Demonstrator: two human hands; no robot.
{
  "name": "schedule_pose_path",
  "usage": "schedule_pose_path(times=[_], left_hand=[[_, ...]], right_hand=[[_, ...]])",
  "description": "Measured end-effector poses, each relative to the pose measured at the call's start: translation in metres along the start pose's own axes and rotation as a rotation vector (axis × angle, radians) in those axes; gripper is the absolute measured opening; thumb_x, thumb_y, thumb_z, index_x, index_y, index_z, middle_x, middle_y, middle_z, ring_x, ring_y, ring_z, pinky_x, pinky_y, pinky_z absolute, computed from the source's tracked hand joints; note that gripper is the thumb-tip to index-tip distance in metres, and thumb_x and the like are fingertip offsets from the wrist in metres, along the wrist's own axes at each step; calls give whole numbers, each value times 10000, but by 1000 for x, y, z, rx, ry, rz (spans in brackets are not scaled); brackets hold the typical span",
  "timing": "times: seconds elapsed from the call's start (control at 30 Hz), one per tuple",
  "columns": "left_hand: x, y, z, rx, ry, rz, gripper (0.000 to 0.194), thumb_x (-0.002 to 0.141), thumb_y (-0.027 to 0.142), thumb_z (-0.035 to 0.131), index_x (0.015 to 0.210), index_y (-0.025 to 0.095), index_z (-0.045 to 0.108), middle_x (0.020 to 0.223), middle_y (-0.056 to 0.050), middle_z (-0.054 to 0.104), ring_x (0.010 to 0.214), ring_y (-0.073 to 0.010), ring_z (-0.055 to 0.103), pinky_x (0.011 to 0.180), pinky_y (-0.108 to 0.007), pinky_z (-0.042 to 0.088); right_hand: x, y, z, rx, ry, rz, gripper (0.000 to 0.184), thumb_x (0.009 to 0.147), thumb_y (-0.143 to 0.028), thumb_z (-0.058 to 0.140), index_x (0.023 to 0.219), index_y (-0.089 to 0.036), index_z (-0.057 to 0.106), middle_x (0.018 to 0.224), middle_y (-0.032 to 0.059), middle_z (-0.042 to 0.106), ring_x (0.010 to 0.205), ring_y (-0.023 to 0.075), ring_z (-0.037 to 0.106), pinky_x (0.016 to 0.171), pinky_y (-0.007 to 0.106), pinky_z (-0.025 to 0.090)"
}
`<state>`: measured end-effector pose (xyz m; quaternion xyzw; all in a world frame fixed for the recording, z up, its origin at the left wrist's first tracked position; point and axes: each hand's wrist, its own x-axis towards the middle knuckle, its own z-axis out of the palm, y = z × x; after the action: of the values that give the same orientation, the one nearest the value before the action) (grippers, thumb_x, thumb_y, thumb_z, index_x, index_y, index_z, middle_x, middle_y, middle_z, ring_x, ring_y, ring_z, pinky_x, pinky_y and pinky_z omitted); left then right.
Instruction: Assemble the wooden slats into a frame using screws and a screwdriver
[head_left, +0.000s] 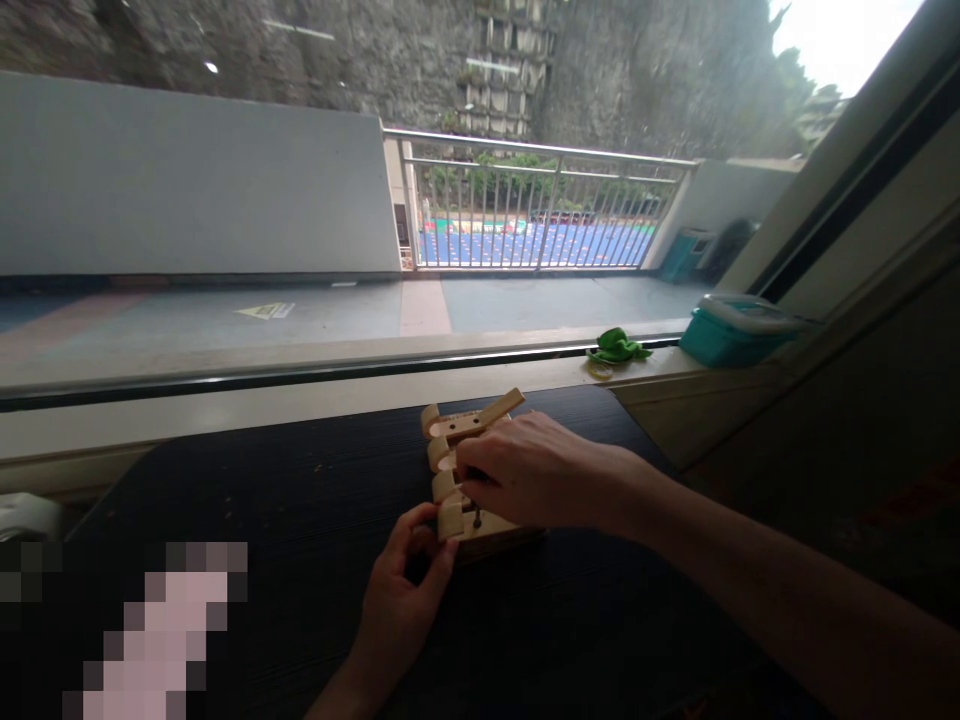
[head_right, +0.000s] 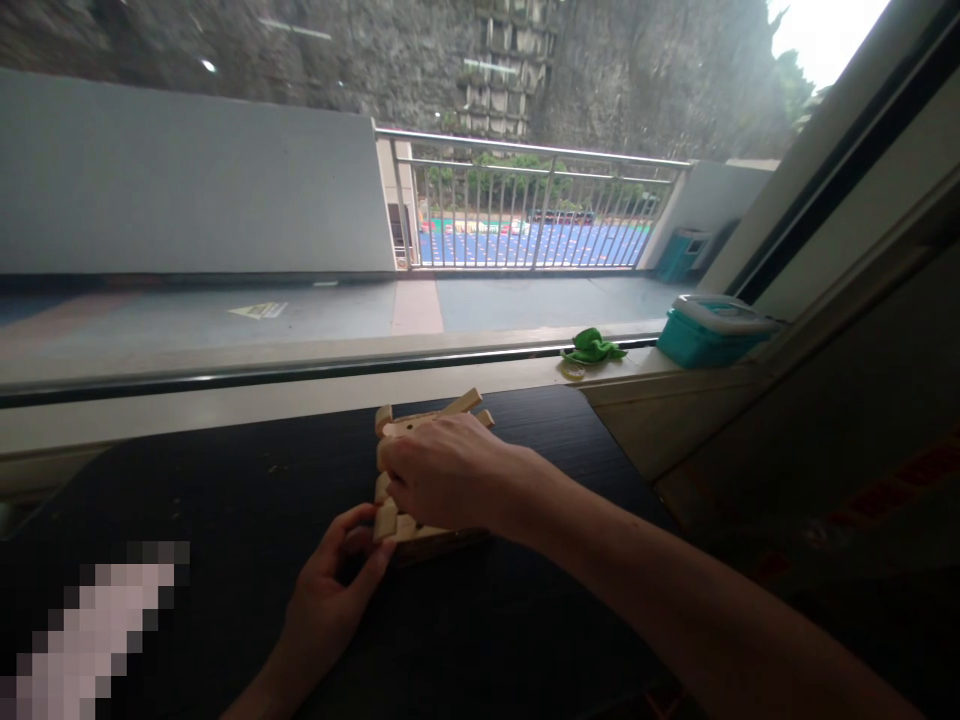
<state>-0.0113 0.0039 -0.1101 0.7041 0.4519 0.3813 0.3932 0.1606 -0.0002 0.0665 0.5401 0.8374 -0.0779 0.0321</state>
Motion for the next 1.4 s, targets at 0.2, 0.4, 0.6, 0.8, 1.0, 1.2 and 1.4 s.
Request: schedule_pose_path(times=[0.2, 0.4, 0.6, 0.8, 1.0, 1.2, 1.4], left_hand=[[0, 2, 0, -3, 13, -5, 365, 746, 367, 580, 1064, 204, 506, 734, 25, 635, 701, -139, 622, 636, -231, 498], [0, 4, 0, -25, 2, -12, 357, 742, 352, 578, 1061, 202, 514, 749, 19, 647, 707, -141, 625, 640, -232, 496], [0, 6, -1, -9, 4, 10, 347, 752, 352, 572, 1055, 200, 502, 745, 19, 636, 712, -132, 618, 645, -225, 489], [0, 7, -2, 16, 10, 5, 364, 754, 363, 562, 1073, 200, 499, 717, 26, 619, 691, -129, 609, 637, -227, 482], [0, 7, -1, 14, 6, 0, 360, 747, 365, 564, 1062, 201, 505, 724, 22, 628, 687, -131, 616, 637, -229, 486], [-1, 5, -1, 15, 6, 10, 362, 751, 364, 566, 1067, 200, 501, 732, 24, 629, 689, -127, 613, 647, -227, 485], [1, 9, -1, 25, 20, -7, 367, 741, 383, 571, 1053, 199, 512, 729, 22, 624, 694, -134, 611, 653, -236, 493]], right_hand=[[-1, 1, 5, 0, 6, -9, 239, 874, -288, 390, 890, -169, 597, 839, 63, 640, 716, 156, 577, 587, 237, 308], [2, 0, 7, 13, -11, -44, 241, 875, -291, 392, 875, -167, 598, 832, 61, 639, 720, 154, 577, 602, 236, 325], [10, -6, 4, -62, -33, 46, 276, 872, -282, 390, 937, -123, 607, 878, 113, 644, 779, 178, 591, 630, 243, 367], [6, -5, -4, -69, -36, -6, 242, 849, -292, 435, 930, -154, 616, 895, 93, 647, 789, 186, 591, 616, 239, 363], [5, -1, -6, -25, -78, -85, 224, 858, -270, 436, 871, -145, 622, 871, 85, 640, 753, 164, 581, 603, 229, 347], [8, 1, 1, 12, -11, -17, 235, 850, -276, 440, 948, -143, 607, 870, 85, 642, 779, 169, 583, 607, 232, 350], [7, -1, -3, -65, -66, 58, 271, 867, -308, 411, 984, -148, 596, 865, 97, 644, 776, 185, 592, 626, 248, 368]])
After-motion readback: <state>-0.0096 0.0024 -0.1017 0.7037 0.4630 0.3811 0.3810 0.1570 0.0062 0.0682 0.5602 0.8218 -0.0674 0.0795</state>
